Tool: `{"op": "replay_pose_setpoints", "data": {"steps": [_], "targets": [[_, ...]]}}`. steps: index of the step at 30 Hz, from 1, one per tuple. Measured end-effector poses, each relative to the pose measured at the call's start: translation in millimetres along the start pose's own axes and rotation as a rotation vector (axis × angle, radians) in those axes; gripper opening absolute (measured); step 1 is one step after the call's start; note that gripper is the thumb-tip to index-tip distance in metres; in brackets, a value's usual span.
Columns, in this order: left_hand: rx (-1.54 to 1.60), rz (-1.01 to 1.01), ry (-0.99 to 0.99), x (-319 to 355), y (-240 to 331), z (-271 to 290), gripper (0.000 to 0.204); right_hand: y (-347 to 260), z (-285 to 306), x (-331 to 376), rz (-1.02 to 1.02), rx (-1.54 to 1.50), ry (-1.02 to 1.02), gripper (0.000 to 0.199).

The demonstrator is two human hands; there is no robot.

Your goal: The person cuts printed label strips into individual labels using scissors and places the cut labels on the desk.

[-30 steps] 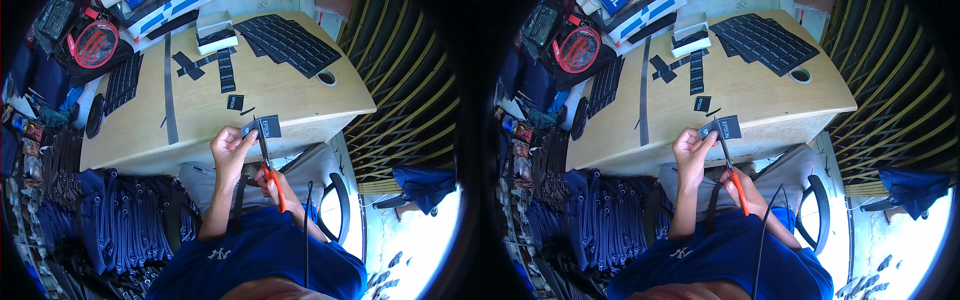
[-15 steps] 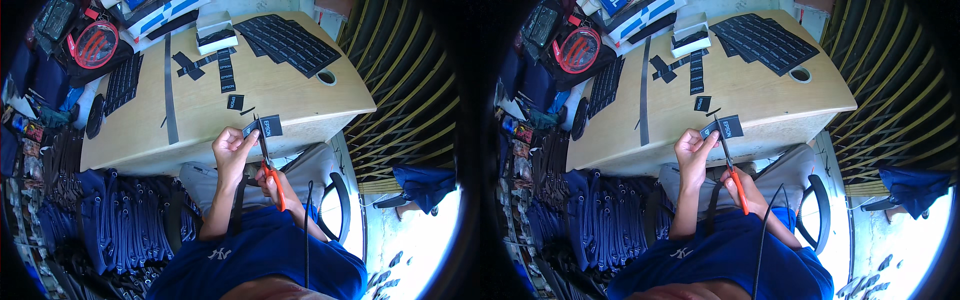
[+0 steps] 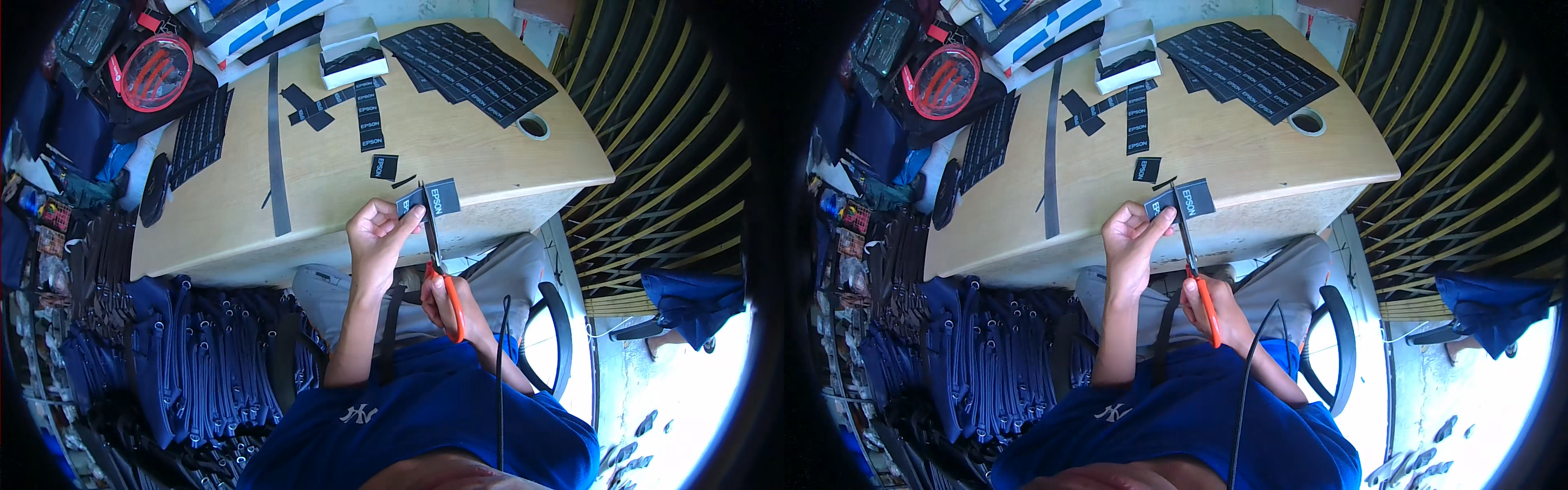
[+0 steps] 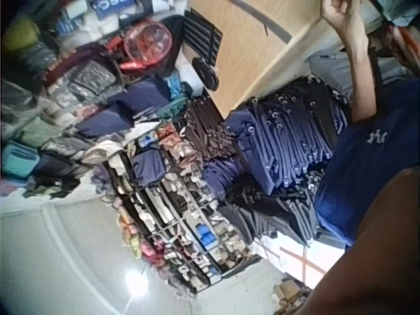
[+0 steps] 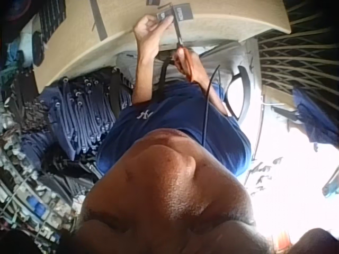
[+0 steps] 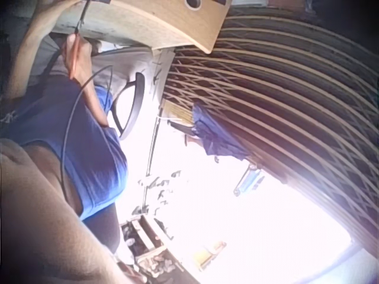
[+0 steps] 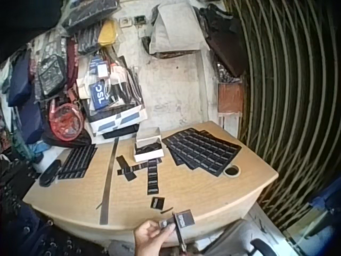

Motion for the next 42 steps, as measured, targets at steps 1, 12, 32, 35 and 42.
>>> {"op": "replay_pose_setpoints", "data": {"steps": [1,12,32,35,42], "targets": [[0.004,-0.004,-0.011,-2.4,1.0,0.3,0.020,-3.0,0.3,-0.6,-0.006,0.021,-0.005,0.052],[-0.081,-0.045,-0.035,-50.7,9.1,-0.4,0.016,-28.6,16.9,-30.5,-0.028,0.046,0.103,0.055],[-0.076,0.254,-0.528,-2.2,9.6,-1.7,0.024,-41.5,25.4,-16.7,0.203,-0.263,0.286,0.010],[0.053,0.219,-0.306,19.7,-8.9,-2.7,0.022,-35.4,26.3,-18.0,0.199,-0.323,0.377,0.011],[-0.065,0.075,-0.094,22.7,2.2,2.7,0.008,-21.8,23.9,-9.5,0.335,-0.180,0.177,0.040]]}}
Point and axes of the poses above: each hand's wrist, its own x-axis away from the middle knuckle, its own z-axis out of the back of the hand, y = z × x, the point moved 5 cm from there along -x, towards the middle knuckle, and after that the axes turned 10 degrees about -z, right-handed, at the moved point
